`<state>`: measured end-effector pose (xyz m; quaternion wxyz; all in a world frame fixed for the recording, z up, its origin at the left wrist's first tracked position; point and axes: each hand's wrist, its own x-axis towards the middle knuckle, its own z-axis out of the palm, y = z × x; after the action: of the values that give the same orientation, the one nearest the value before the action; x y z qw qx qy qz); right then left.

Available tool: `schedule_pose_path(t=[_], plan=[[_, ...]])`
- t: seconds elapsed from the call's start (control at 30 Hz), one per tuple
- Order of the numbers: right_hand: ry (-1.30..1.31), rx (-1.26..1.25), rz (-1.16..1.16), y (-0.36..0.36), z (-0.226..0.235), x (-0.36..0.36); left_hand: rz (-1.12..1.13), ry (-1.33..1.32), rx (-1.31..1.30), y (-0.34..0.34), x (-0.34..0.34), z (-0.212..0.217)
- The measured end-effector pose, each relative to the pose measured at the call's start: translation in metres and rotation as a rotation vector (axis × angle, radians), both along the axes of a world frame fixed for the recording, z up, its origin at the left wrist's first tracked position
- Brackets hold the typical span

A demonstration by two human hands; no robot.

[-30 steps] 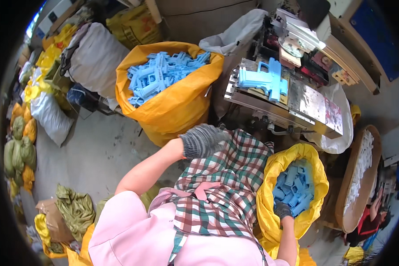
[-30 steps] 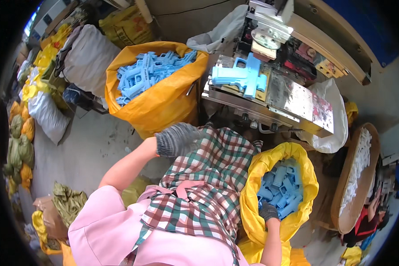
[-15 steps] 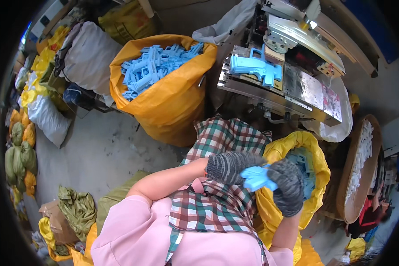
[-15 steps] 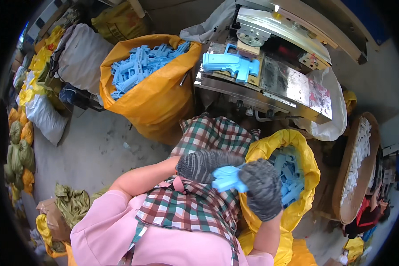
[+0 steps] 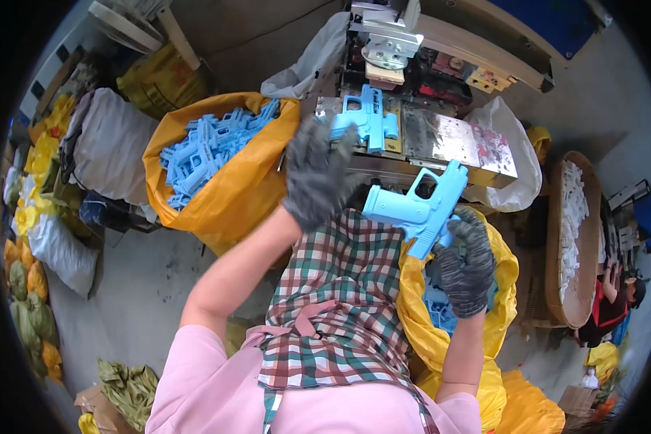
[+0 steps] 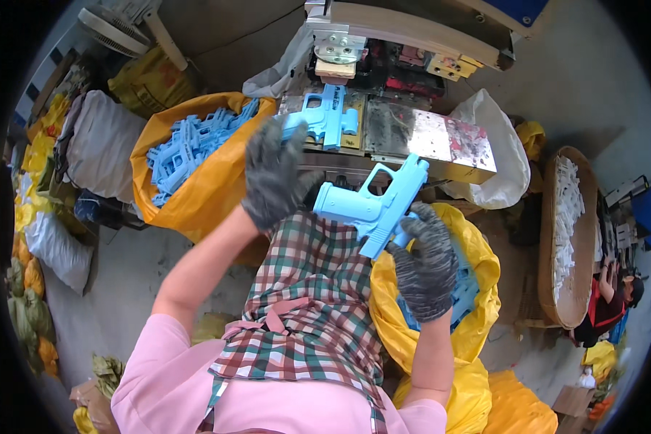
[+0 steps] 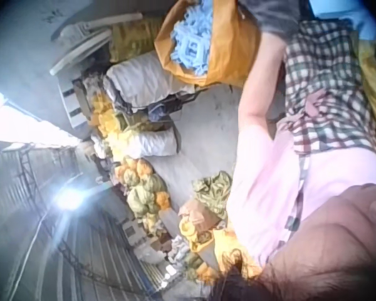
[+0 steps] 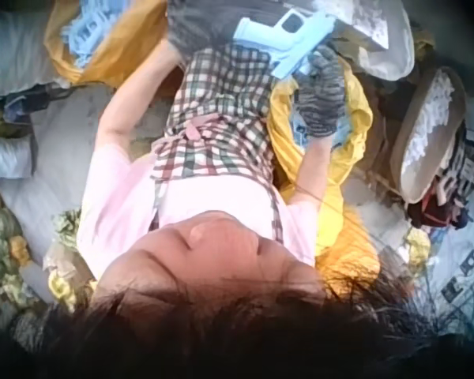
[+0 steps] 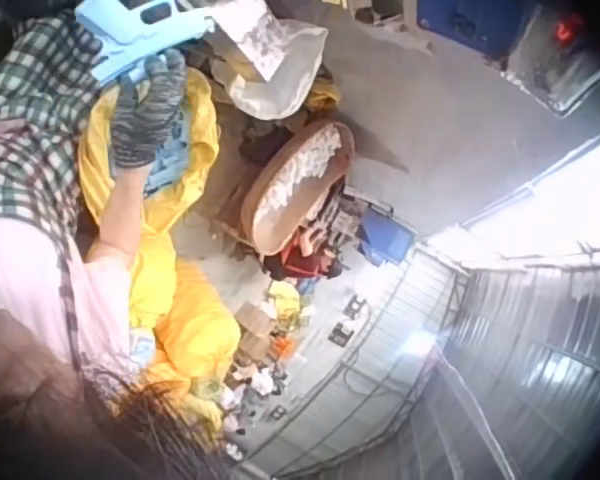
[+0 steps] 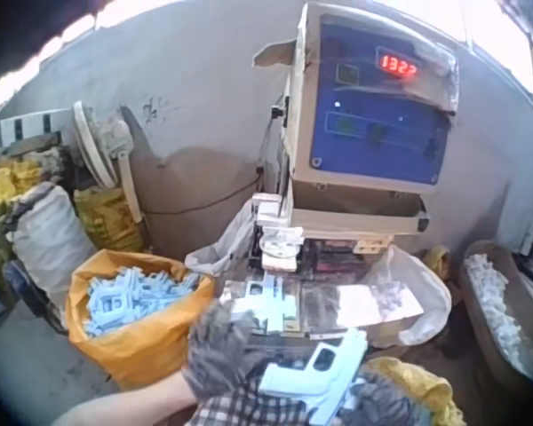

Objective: Inspecting and sorting blue plastic toy gun components, moving them between bags and a workstation in a factory.

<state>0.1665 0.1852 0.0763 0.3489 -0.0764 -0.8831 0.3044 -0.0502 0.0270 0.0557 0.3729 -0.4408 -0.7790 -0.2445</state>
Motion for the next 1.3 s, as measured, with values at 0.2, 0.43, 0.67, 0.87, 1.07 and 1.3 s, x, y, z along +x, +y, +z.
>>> schedule_pose_path(t=[0.2,0.43,0.67,0.87,1.07,1.3], plan=[[0.104,-0.063,0.090,0.011,-0.002,-0.021,0.025,-0.481,-0.625,0.011,-0.053,0.077],[0.004,0.025,0.224,0.029,0.008,-0.099,0.189,-0.024,-0.237,-0.073,-0.051,0.000],[-0.085,0.313,0.263,0.054,0.006,-0.169,0.544,-0.230,-0.404,-0.186,-0.088,-0.004],[0.134,0.286,0.154,0.013,-0.035,-0.081,0.143,-0.253,-0.310,-0.162,-0.064,-0.031],[-0.921,0.101,-0.082,0.055,-0.127,0.044,-0.136,-0.492,-0.382,-0.126,-0.030,-0.039],[-1.197,0.544,-0.908,0.109,-0.185,0.157,-0.262,-0.566,-0.475,-0.101,-0.005,-0.056]])
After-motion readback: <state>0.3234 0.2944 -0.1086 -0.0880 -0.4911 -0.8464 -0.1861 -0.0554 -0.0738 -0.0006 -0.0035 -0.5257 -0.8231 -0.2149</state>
